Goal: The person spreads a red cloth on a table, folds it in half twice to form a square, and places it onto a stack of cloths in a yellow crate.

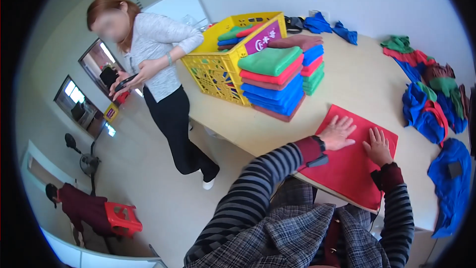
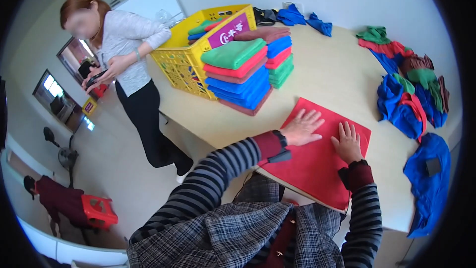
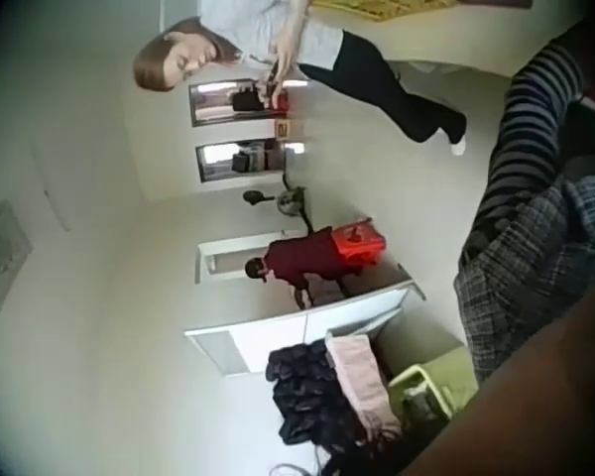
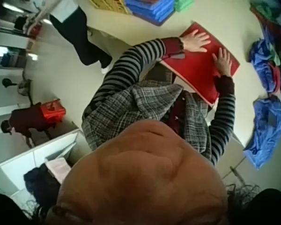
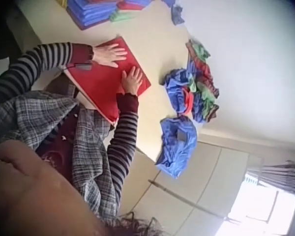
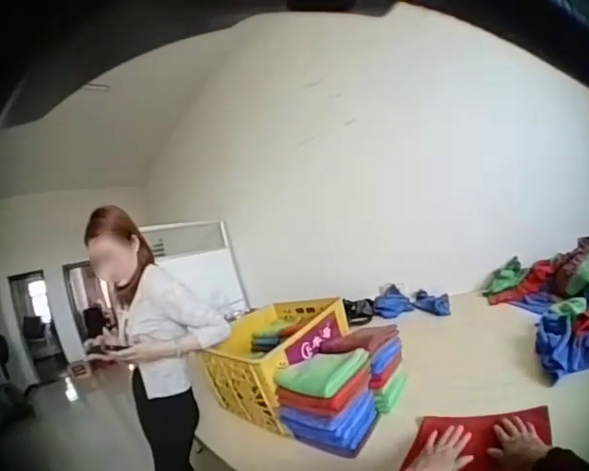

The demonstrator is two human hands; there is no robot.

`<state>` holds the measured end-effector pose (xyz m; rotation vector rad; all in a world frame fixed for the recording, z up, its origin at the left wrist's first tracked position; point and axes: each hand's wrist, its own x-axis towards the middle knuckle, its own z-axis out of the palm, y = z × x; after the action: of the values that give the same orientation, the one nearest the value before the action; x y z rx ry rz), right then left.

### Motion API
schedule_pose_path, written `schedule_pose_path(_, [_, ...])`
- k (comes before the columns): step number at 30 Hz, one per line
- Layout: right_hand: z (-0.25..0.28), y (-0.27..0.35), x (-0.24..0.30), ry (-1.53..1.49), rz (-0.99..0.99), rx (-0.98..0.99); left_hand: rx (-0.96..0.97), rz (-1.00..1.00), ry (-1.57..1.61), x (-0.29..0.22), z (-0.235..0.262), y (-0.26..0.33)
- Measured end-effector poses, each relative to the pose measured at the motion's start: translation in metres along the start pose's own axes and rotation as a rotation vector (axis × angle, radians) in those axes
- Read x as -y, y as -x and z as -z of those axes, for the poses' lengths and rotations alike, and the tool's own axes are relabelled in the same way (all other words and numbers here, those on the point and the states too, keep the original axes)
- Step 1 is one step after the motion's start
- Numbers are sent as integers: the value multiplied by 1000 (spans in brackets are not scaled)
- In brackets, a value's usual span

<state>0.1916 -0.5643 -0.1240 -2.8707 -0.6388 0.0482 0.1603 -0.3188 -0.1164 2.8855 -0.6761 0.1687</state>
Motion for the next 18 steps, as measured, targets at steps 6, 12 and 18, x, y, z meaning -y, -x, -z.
schedule_pose_path(6, [-26,-34,7,83,30,-24,33,65,89,5,-17,-28])
schedule_pose_path(12, [-32,-43,-57,69,-87,-79,-19,173,50,43,-8,-30])
schedule_pose_path(18, [-41,-39,-83,119,-182,-111,-45,226,42,53,-10,-31])
